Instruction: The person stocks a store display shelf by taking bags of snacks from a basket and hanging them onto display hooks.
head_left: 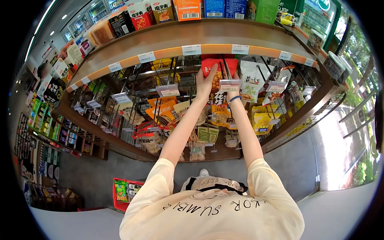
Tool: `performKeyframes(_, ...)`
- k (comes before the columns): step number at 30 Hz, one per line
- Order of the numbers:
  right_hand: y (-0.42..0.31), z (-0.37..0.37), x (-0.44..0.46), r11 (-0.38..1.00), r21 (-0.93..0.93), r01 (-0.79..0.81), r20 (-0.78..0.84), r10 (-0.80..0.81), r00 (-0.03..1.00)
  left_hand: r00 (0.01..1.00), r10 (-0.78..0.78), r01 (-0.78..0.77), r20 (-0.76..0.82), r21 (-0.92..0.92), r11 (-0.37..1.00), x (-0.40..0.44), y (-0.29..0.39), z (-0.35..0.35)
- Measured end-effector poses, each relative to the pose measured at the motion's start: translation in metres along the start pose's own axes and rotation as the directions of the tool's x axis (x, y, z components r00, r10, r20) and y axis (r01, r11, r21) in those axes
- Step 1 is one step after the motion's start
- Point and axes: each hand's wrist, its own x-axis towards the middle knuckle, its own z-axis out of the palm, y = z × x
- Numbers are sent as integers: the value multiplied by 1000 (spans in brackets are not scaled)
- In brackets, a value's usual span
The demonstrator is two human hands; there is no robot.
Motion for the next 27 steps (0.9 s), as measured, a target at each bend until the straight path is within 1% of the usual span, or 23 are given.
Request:
performKeyframes(3,2,0,5,999,-4,-38,-12,38,999,1000,2,-3,-8,-59,998,4,-3,0)
performKeyframes(7,15,-2,15,999,-32,-38,-44,37,998,999,-35,36,24,-32,999,8,-4,-2)
performKeyframes(9,17,-3,20,997,-48,-54,-57,51,997,998,-67,67,-11,-50,997,11,-6,-2)
performKeyframes(12,17,-1,24,995,-89,-38,-33,36,999,1000,-26,26,-3,-38,999,18,-13,-3)
performKeyframes(14,17,2,27,998,-65,-2,-15,1,1000,1000,-10,10,1,-22,1000,23,-18,-5)
performKeyframes(15,22,0,30,994,-99,45,-8,-46,999,1000,6,-6,7,-5,1000,24,-20,-5)
performKeyframes(16,32,-4,35,994,-100,44,-8,-45,999,1000,5,-5,6,-6,1000,24,-22,-6)
performKeyframes(17,43,-7,38,992,-42,116,23,-115,993,1000,13,-13,17,12,1000,24,-23,-6)
performKeyframes(19,56,-15,40,961,-144,238,75,-229,970,1000,2,-4,28,73,997,19,-20,-8)
performKeyframes(20,62,-21,39,961,-143,237,76,-228,971,1000,2,-4,26,74,997,15,-19,-8)
performKeyframes(21,62,-24,34,970,-212,119,45,-112,993,1000,-22,22,2,94,995,13,-23,-9)
performKeyframes(23,60,-29,25,952,-305,-13,15,18,1000,999,-45,48,-27,113,992,9,-28,-11)
performKeyframes(24,59,-31,20,934,-350,-78,0,83,997,998,-67,67,-3,99,993,7,-30,-14)
performKeyframes(25,57,-32,17,893,-444,-69,11,82,997,996,-87,85,20,86,993,5,-33,-16)
performKeyframes(26,55,-32,15,866,-496,-56,32,82,996,996,-83,82,16,88,993,3,-34,-19)
performKeyframes(27,53,-33,13,836,-547,-40,53,82,995,997,-71,66,30,137,988,1,-35,-21)
